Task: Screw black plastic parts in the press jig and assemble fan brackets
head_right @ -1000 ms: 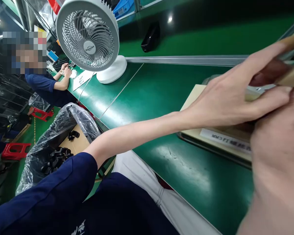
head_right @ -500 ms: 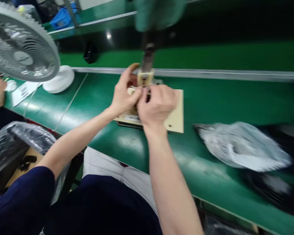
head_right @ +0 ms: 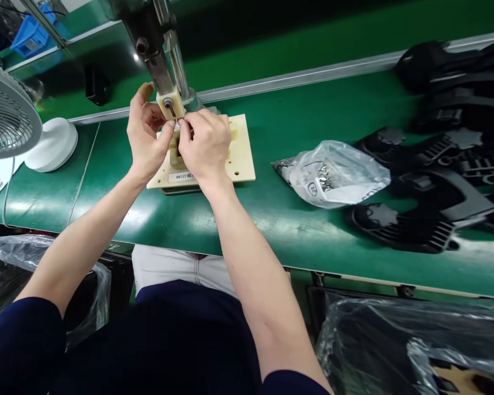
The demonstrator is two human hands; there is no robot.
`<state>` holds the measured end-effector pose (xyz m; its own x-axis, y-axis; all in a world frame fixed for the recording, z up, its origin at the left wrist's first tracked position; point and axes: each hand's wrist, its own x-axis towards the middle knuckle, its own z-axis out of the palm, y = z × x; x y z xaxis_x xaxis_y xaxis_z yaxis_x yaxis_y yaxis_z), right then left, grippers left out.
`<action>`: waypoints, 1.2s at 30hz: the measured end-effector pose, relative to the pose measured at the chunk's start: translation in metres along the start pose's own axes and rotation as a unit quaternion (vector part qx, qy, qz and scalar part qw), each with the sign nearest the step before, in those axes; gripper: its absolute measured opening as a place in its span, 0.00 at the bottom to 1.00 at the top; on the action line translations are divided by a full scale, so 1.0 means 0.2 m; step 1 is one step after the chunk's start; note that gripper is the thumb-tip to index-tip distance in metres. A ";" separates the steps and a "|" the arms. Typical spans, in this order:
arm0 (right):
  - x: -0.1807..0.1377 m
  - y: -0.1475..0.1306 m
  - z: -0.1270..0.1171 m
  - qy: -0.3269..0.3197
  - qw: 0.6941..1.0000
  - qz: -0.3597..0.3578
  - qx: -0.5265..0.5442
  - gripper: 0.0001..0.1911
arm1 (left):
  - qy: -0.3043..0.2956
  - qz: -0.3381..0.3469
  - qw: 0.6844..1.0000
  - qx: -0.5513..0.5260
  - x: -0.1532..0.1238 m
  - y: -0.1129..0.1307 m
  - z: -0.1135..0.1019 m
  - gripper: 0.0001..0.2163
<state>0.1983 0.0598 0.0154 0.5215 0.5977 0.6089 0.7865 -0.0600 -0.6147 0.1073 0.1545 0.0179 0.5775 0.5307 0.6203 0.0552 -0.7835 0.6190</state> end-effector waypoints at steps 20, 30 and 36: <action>0.02 0.01 -0.03 -0.028 0.999 -0.021 -0.017 0.11 | -0.048 0.013 0.998 -0.030 0.06 0.04 -0.10 0.32; -0.03 0.01 -0.06 -0.002 1.000 -0.030 -0.002 0.08 | -0.017 -0.013 1.000 -0.016 0.04 0.02 -0.07 0.31; -0.08 0.06 -0.20 0.069 0.997 -0.028 -0.022 0.08 | 0.015 -0.008 1.000 -0.021 0.02 0.01 -0.04 0.32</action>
<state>0.2136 0.0168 0.0186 0.5154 0.4849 0.7065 0.8275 -0.0677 -0.5573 0.1036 0.1572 0.0249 0.5513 0.5531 0.6245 0.0291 -0.7609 0.6482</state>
